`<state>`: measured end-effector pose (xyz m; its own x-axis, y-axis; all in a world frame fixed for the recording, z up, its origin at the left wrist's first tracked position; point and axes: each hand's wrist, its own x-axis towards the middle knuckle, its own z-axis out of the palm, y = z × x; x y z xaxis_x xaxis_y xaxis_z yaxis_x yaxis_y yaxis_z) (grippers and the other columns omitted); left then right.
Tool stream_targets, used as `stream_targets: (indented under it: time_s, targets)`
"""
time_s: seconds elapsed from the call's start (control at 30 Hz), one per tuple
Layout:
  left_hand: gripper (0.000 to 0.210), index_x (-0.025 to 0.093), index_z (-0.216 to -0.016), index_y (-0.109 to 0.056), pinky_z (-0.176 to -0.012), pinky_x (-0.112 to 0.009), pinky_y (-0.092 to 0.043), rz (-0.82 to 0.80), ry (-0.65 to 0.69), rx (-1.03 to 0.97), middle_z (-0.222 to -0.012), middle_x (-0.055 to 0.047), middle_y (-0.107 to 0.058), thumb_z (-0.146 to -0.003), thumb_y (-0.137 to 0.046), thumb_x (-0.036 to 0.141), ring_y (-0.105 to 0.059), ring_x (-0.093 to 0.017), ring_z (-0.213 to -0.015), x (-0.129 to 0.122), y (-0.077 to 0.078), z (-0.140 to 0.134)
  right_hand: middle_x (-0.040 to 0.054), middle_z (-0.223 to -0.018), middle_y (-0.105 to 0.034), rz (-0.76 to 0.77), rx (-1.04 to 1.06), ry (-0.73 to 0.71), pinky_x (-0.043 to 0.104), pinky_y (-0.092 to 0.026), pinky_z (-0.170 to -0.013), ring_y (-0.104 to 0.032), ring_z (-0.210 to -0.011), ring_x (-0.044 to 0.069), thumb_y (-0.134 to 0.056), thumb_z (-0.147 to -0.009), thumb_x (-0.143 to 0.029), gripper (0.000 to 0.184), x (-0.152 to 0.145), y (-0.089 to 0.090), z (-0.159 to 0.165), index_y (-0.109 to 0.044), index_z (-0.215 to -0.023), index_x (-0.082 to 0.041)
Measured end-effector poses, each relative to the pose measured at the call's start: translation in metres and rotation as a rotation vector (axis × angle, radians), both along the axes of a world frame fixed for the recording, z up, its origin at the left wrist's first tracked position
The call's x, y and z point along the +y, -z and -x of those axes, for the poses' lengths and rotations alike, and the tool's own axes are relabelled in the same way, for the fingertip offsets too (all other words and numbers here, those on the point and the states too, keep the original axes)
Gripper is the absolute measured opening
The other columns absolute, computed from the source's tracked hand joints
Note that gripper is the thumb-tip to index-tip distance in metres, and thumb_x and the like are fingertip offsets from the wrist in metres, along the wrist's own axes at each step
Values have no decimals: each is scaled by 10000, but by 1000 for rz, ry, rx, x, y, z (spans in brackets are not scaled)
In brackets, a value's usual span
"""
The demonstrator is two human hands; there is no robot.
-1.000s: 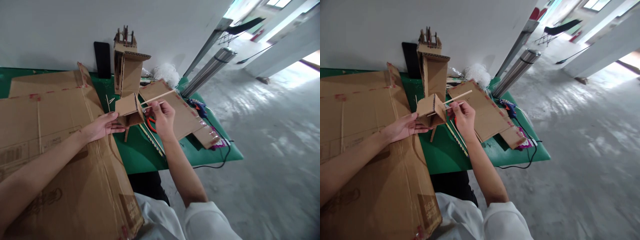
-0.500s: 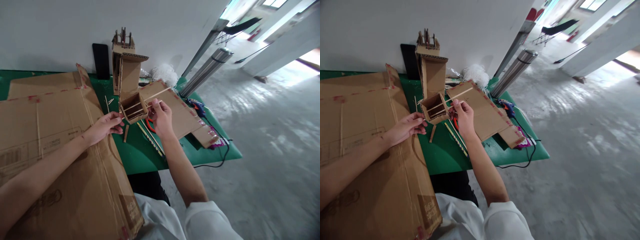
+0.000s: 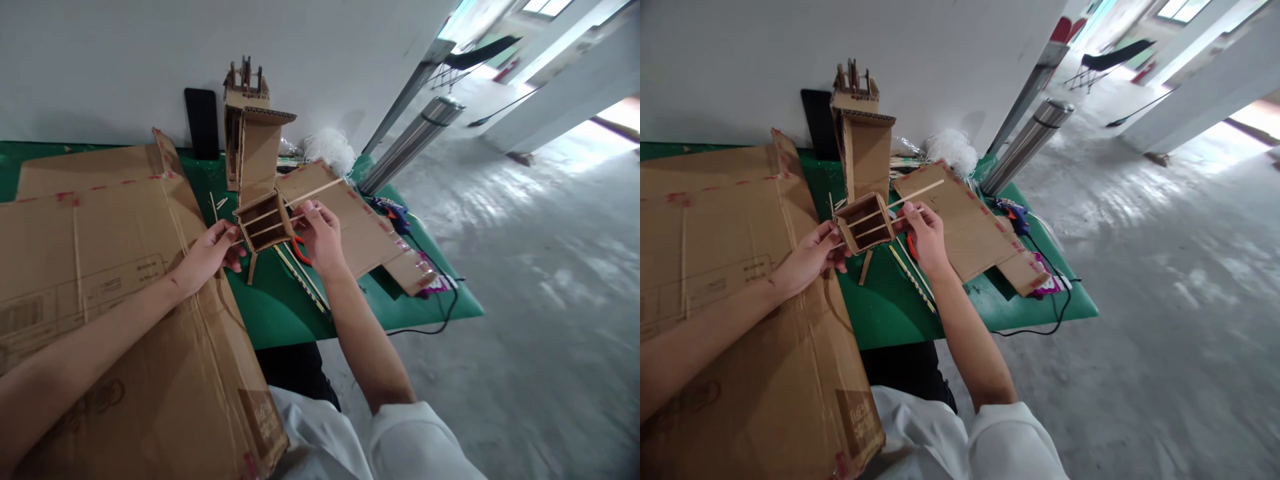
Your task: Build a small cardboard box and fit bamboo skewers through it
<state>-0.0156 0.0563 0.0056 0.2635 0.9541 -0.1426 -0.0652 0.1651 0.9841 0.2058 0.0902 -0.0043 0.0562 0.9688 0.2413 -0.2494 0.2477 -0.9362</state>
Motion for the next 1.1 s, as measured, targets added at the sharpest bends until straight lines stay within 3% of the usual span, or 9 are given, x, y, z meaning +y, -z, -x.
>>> stream_targets:
  time_s: [0.13, 0.23, 0.37, 0.63, 0.87, 1.0, 1.1]
  targets:
    - [239, 224, -846, -434, -463, -219, -514, -26, -40, 44, -697, 37, -642, -973, -563, 380, -611, -96, -462, -2, 3, -2, 1, -963, -644, -77, -9, 227, 289, -522, -617, -601, -667, 123, -587, -892, -640, 386, 3, 3, -5, -585, -1108, -321]
    - [188, 221, -821, -446, -446, -214, -490, -43, -33, 110, -667, 35, -639, -971, -521, 306, -628, -107, -461, -3, 5, -3, 23, -1096, -635, -109, -92, 328, 288, -535, -616, -639, -727, 135, -540, -892, -692, 466, 3, 3, -10, -564, -1207, -349]
    - [181, 215, -795, -464, -443, -215, -484, -27, -36, 113, -668, 19, -657, -947, -532, 288, -640, -114, -472, -6, 4, -2, 26, -1075, -647, -107, -196, 302, 294, -538, -616, -658, -741, 149, -486, -905, -723, 475, -3, -1, -7, -612, -1156, -340]
    - [329, 198, -881, -515, -576, -256, -587, -58, -27, 40, -749, -10, -691, -937, -637, 498, -696, -133, -577, -7, 4, 2, 24, -874, -687, -78, -215, 239, 269, -505, -606, -641, -683, 137, -541, -915, -677, 442, -8, 1, 7, -688, -988, -267]
    - [319, 179, -894, -538, -621, -253, -606, -64, 6, -11, -792, -19, -693, -939, -654, 473, -706, -123, -609, -8, 6, 5, 19, -781, -698, -80, -306, 268, 277, -503, -608, -657, -686, 146, -532, -924, -672, 470, -9, 6, 3, -714, -884, -241]
    - [299, 180, -871, -530, -619, -260, -612, -50, 35, -38, -774, -10, -692, -934, -661, 441, -705, -125, -597, -7, 8, 5, 25, -763, -705, -29, -212, 211, 284, -543, -646, -683, -740, 160, -539, -919, -637, 458, 18, 1, -14, -705, -807, -225]
    - [298, 179, -854, -534, -588, -246, -600, -64, 82, -35, -749, -4, -687, -934, -658, 438, -698, -120, -575, -8, 10, 5, 6, -879, -728, 69, -232, 111, 253, -544, -601, -682, -779, 147, -724, -804, -499, 287, 60, -10, -20, -682, -878, -225]
